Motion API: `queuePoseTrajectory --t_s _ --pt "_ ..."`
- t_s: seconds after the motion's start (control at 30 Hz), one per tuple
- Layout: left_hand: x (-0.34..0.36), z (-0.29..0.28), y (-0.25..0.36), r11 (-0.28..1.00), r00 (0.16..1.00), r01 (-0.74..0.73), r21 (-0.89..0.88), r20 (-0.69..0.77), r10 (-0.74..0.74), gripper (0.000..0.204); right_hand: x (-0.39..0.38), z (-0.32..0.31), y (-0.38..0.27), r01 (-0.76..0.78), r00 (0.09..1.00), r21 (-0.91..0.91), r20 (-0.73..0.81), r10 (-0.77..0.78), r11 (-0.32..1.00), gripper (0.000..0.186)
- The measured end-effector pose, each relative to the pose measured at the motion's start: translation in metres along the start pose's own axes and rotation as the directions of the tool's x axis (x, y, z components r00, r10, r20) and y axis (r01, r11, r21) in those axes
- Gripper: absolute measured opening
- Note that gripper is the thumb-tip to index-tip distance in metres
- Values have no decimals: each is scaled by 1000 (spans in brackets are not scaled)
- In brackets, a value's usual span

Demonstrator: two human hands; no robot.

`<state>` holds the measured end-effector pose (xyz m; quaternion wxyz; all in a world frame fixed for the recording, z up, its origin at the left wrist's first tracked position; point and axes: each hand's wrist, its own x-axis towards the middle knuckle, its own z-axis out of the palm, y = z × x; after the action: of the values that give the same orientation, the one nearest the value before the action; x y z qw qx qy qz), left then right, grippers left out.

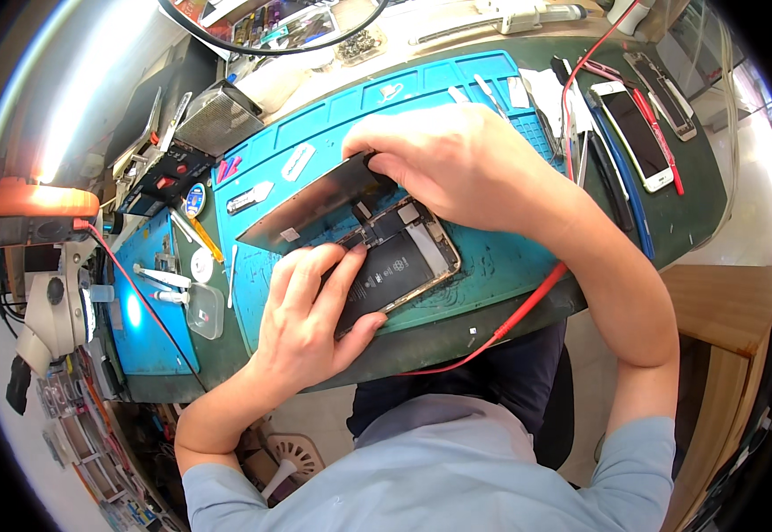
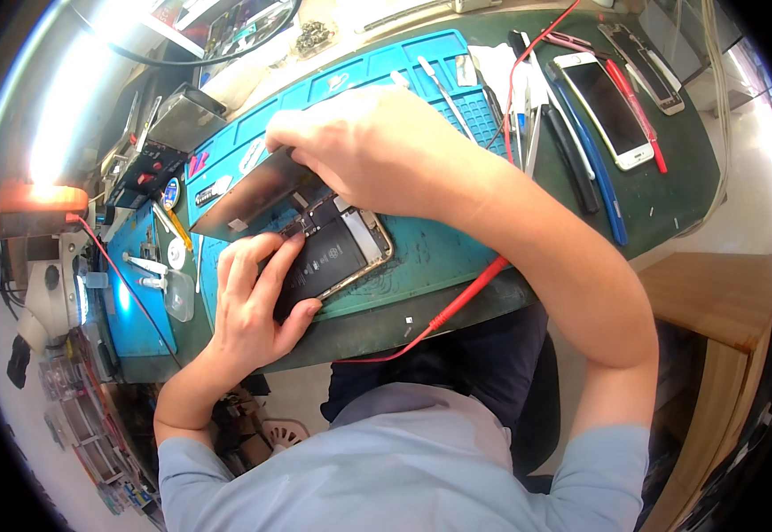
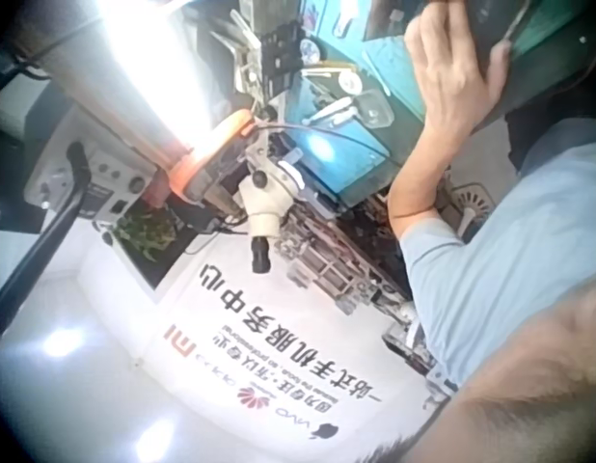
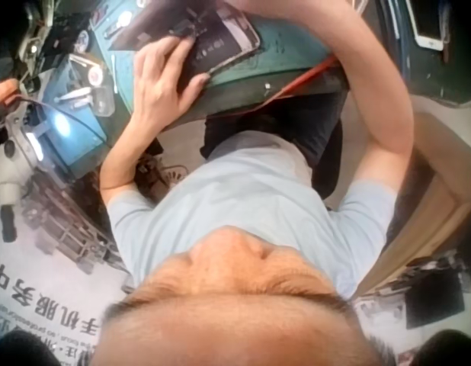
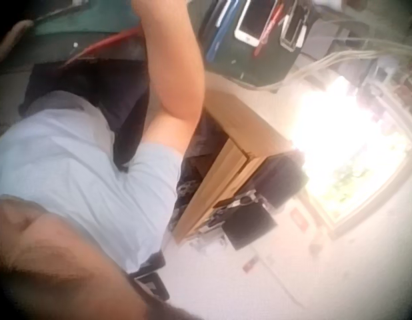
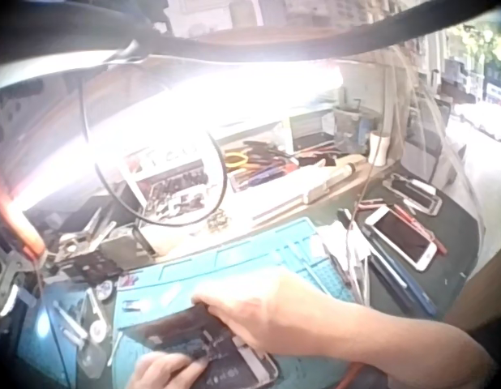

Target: The person repairs a disassembled smartphone by connecting a ribbon cable to the motherboard and testing the screen with a power supply. They then plug a charging cable into the device to verify functionality.

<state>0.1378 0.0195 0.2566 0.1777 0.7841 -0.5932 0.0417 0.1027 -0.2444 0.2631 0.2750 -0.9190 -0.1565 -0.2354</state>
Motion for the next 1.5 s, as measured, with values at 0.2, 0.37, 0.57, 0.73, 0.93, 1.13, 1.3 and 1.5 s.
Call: queuePoseTrajectory --t_s 0.2,0.37,0.57,0.73,0.93,1.13,1.3,1.5 --pt "4 -3 -2 1000 1000 -26 8 11 26 68 -2 5 5 14 1000 0 -22 -14 1000 17" --pt "6 -7 0 996 996 -59 60 65 55 66 0 7 4 45 997 -5 -69 -45 999 16" --pt "5 -8 5 980 988 -94 176 138 70 62 0 1 -1 -33 999 25 24 32 999 22" --pt "6 -9 11 964 986 -106 243 151 71 60 2 -1 -3 -40 998 4 52 40 999 24" --pt "2 -3 7 980 991 -77 182 120 55 60 1 -1 -2 -25 999 4 34 25 1000 24" --pt "1 -2 1 995 999 -44 85 22 43 55 2 0 -4 -15 1000 -3 27 16 1000 24" --pt "-16 -20 -24 976 950 -29 218 -299 95 59 3 -1 -5 -22 1000 17 15 21 1000 23" --pt "-6 -7 -55 662 853 196 -723 -207 -479 65 7 -1 -9 -16 1000 19 25 16 1000 29"
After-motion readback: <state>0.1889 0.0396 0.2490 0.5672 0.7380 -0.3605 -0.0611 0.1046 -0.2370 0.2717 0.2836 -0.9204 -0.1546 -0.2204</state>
